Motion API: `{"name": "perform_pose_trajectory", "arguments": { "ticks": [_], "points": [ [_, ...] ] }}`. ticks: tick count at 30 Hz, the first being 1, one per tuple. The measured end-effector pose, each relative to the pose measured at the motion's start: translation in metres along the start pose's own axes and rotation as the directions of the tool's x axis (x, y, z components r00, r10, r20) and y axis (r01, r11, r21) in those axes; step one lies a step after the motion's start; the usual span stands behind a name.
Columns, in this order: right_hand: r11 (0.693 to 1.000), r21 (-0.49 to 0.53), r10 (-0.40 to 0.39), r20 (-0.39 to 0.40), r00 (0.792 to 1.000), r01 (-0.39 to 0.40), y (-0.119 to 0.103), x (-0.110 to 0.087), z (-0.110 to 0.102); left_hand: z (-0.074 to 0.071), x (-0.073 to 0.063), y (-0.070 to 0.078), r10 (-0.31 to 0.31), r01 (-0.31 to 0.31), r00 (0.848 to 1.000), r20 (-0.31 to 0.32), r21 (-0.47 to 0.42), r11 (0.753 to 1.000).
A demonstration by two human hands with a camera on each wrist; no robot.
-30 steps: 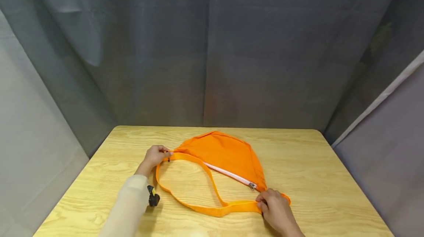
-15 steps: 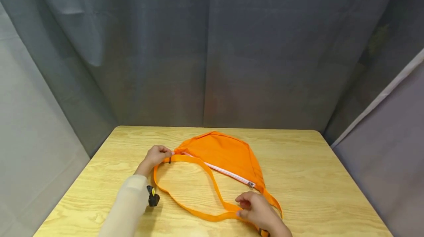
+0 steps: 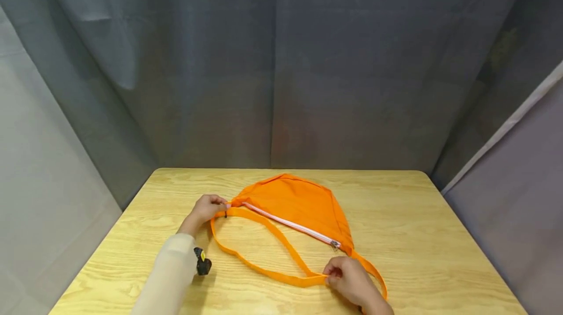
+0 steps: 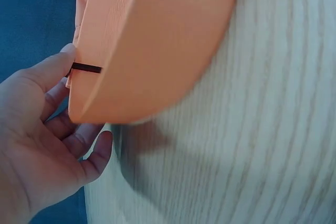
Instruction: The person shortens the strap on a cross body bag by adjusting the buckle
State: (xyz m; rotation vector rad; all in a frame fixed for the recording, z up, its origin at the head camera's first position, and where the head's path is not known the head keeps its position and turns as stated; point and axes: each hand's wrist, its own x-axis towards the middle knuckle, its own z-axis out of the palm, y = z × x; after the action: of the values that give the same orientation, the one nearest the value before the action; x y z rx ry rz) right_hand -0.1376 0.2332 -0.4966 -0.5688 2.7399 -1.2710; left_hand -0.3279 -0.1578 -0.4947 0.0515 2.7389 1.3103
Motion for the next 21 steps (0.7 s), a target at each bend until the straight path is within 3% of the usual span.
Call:
{"name": "perform_pose_trajectory", "arguments": {
  "ticks": [12,21],
  "points": [
    [0.974,-0.105,0.190,-0.111,0.975,-0.202,0.025,-0.010,-0.036,-0.003,-0.006,0.003,-0.017,0.017,1.000,-0.013,0.013,1.000],
    [0.967,-0.115,0.211,-0.136,0.968,-0.227,0.045,0.000,-0.054,-0.001,-0.004,0.001,-0.024,0.024,0.999,0.022,-0.029,0.999]
  ]
}}
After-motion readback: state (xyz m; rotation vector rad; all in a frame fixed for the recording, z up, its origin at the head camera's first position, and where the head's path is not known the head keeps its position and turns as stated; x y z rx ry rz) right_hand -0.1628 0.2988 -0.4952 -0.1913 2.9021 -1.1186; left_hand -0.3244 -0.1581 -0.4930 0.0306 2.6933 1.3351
